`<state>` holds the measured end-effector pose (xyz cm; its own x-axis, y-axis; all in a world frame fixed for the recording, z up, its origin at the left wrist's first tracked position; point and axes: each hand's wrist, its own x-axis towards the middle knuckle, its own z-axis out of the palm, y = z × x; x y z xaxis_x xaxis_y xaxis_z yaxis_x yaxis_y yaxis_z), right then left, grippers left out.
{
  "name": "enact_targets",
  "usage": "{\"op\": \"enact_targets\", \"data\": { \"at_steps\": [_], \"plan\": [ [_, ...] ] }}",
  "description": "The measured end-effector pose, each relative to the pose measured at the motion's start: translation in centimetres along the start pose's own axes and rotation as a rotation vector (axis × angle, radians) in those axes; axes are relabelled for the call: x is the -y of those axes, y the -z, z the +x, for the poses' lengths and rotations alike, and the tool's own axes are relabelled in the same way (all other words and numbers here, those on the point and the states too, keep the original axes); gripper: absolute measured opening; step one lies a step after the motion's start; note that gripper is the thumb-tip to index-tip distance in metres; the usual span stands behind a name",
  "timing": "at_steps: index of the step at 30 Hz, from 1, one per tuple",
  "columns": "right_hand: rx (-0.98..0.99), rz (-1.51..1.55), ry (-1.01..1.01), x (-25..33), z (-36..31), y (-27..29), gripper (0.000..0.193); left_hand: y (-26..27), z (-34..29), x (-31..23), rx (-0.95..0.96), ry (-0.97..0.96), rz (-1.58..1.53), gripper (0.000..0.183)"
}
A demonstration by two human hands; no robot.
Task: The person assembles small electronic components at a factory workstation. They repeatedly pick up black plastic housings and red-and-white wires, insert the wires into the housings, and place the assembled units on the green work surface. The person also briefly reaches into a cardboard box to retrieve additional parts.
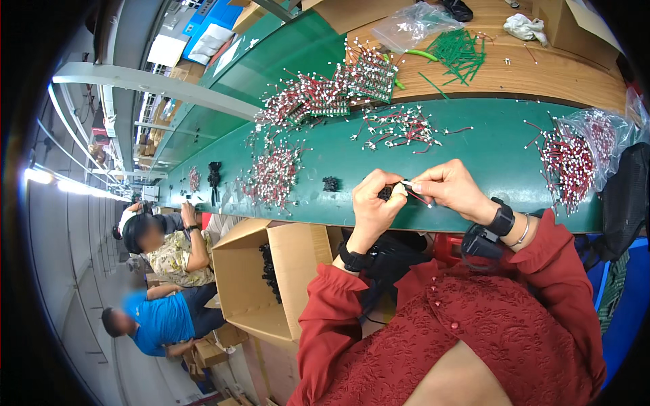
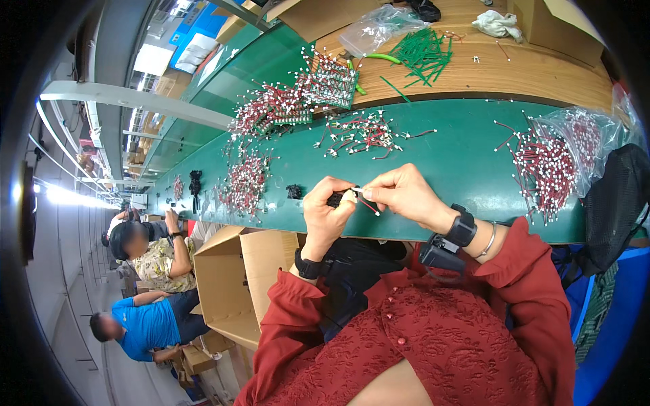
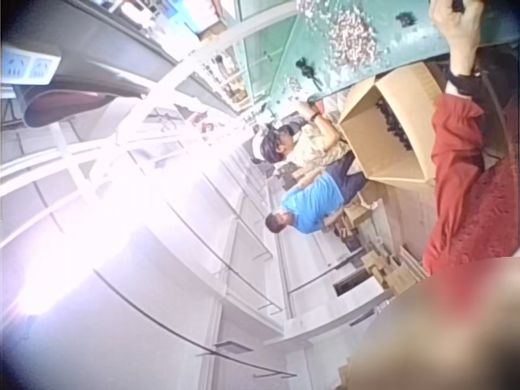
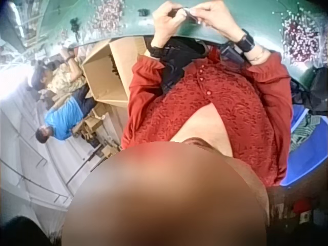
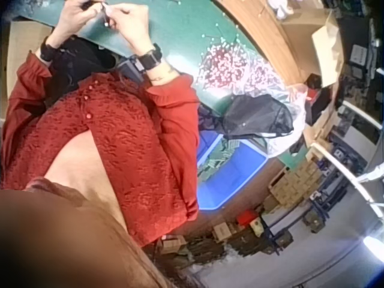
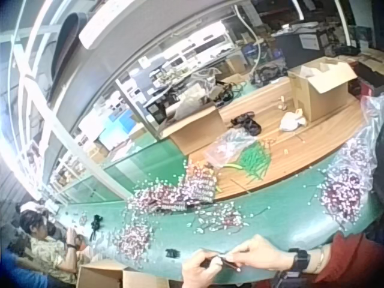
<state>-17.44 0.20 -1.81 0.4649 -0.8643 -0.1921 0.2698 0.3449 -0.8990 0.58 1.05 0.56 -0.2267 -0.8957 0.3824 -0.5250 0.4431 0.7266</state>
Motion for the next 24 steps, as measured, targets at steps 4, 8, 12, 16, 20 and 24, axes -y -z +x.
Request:
{"op": "enact_targets", "data": {
  "at_steps": [4,8,12,16,20,24],
  "plan": [
    [0.029,0.102,-0.133,0.0,0.2,0.3,0.014,0.1,0.3,0.2,-0.045,-0.130,0.061,0.012],
    [-0.122,-0.464,0.477,-0.8,0.4,-0.1,0.014,-0.8,-0.3,0.5,-0.078,0.048,-0.070,0.011],
    [-0.094,-0.332,0.362,-1.4,0.6,0.0,0.013,-1.1,-0.8,0.8,-0.079,0.218,-0.296,0.007],
    [-0.074,-0.207,0.280,-1.4,0.7,-0.3,0.012,-0.6,-0.7,0.6,-0.086,0.097,-0.115,0.007],
    [-0.176,-0.695,0.697,-1.2,0.2,-0.5,0.013,-0.3,-0.6,0.1,-0.102,-0.011,0.028,0.009],
    [-0.199,-0.810,0.799,-0.7,-0.2,-0.7,0.013,-0.3,-0.9,0.5,-0.135,-0.128,0.151,0.011]
  ]
}}
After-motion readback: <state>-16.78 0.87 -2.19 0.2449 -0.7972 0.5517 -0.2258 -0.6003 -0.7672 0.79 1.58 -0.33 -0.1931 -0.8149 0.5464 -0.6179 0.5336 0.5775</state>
